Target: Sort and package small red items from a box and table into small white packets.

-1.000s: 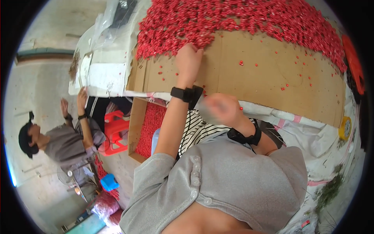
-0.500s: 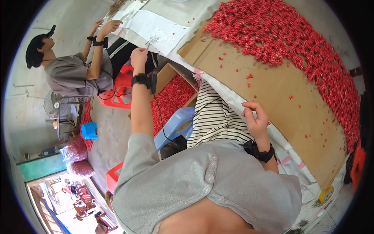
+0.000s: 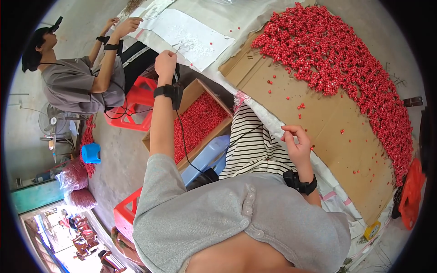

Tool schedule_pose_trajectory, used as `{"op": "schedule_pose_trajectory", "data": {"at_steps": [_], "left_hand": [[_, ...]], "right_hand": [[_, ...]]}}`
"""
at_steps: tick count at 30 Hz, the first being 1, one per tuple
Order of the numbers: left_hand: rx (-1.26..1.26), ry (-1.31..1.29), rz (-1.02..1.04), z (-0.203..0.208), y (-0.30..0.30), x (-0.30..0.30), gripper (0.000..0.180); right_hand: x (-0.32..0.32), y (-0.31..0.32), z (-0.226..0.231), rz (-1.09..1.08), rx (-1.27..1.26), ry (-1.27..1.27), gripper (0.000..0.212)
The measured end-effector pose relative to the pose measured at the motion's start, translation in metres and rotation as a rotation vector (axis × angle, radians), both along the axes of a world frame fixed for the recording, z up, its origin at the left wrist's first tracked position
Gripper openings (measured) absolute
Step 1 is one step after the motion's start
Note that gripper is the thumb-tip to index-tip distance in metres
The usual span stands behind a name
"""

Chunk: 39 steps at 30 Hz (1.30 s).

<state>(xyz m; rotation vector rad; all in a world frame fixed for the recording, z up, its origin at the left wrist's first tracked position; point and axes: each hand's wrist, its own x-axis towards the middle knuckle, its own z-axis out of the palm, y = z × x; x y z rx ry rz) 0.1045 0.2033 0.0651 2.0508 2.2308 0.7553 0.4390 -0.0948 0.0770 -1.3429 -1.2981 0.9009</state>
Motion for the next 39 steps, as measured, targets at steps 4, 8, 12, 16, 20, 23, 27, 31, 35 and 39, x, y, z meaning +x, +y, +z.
{"op": "schedule_pose_trajectory", "data": {"at_steps": [4, 8, 12, 16, 20, 23, 27, 31, 35, 39], "left_hand": [[-0.073, -0.277, -0.043, 0.010, 0.031, -0.019, 0.016], [-0.088, -0.229, -0.073, 0.022, 0.043, -0.010, 0.017], [-0.160, -0.462, -0.086, 0.036, 0.051, -0.008, 0.018], [-0.170, -0.587, -0.110, 0.056, 0.066, -0.010, 0.018], [-0.180, -0.631, -0.136, 0.060, 0.069, -0.009, 0.018], [-0.177, -0.623, -0.130, 0.064, 0.067, -0.009, 0.018], [-0.172, -0.607, -0.129, 0.070, 0.063, -0.010, 0.018], [-0.170, -0.575, -0.134, 0.077, 0.062, -0.009, 0.019], [-0.166, -0.556, -0.143, 0.080, 0.061, -0.009, 0.020], [-0.147, -0.543, -0.154, 0.081, 0.064, -0.018, 0.020]], "right_hand": [[-0.012, 0.003, 0.005, 0.037, 0.027, -0.007, 0.010], [-0.013, 0.000, 0.003, 0.050, 0.036, -0.027, 0.010], [-0.011, -0.004, 0.007, 0.044, -0.002, -0.023, 0.010], [-0.012, 0.004, 0.007, 0.033, 0.038, -0.026, 0.009], [-0.009, 0.004, 0.006, 0.044, 0.017, 0.000, 0.009], [-0.009, 0.005, 0.006, 0.041, 0.024, 0.014, 0.009], [-0.007, 0.003, 0.003, 0.037, 0.038, 0.005, 0.009], [-0.005, 0.002, 0.003, 0.038, 0.040, 0.006, 0.009], [-0.005, 0.001, 0.000, 0.039, 0.034, 0.013, 0.009], [-0.006, 0.001, 0.000, 0.061, 0.024, -0.005, 0.009]]}}
